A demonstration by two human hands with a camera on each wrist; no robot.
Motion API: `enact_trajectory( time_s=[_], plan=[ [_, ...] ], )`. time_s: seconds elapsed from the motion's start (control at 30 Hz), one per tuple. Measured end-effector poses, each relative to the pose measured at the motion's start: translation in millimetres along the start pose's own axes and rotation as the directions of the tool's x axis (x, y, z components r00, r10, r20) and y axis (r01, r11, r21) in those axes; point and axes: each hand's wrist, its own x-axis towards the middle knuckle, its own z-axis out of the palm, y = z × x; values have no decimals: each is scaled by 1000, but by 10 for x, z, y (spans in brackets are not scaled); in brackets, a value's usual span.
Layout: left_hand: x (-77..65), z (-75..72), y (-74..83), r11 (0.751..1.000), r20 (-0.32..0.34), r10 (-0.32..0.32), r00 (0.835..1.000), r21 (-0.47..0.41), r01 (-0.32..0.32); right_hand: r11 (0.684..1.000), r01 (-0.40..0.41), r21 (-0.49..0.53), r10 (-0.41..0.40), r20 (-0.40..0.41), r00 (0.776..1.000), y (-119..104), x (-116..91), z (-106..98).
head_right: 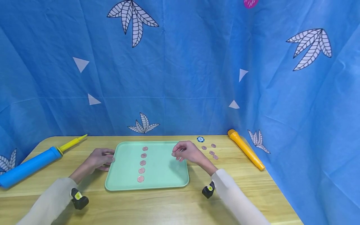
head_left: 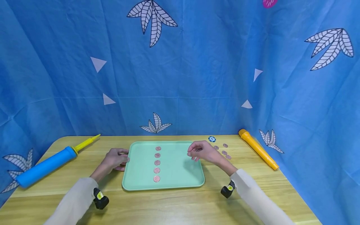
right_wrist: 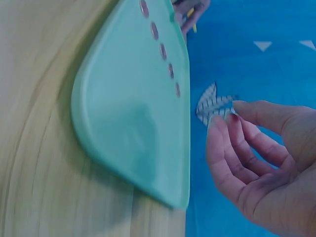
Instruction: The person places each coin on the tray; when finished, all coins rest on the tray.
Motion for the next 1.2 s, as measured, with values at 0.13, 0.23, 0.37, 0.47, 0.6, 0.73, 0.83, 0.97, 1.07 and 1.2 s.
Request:
enact_trajectory(
  time_s=[0.13,0.23,0.37,0.47,0.6,0.73,0.83,0.97,1.07,1.2],
  plan=[
    [-6,-3,-8,1000,1,4,1000,-4,-4,999,-10,-35,8,-47,999,87,-52,-141],
    [-6,-3,-16,1000,1,7,1000,-6,-7,996,-6,-88,-3,-93,996,154,-90,-250],
    [0,1,-24,1000,-6,5,1000,-3,-5,993,-26,-118,8,-145,989,265,-119,-391],
    [9,7,-27,1000,-15,-4,1000,-1,4,992,-41,-123,19,-177,984,368,-137,-492],
    [22,19,-28,1000,-22,-7,1000,3,8,983,-53,-173,12,-231,973,505,-166,-619],
    [27,25,-29,1000,-25,-3,1000,9,4,971,-83,-223,19,-273,962,649,-189,-732],
    [22,22,-28,1000,-22,-1,1000,3,1,971,-90,-223,22,-293,956,742,-205,-802],
    [15,18,-22,1000,-15,-1,1000,-12,1,969,-86,-230,8,-320,947,862,-213,-890],
    [15,20,-18,1000,-18,-7,1000,-10,7,965,-98,-244,8,-345,939,941,-219,-946],
    [21,26,-20,1000,-25,-11,1000,-1,11,962,-118,-247,18,-375,927,1007,-246,-999]
  ],
)
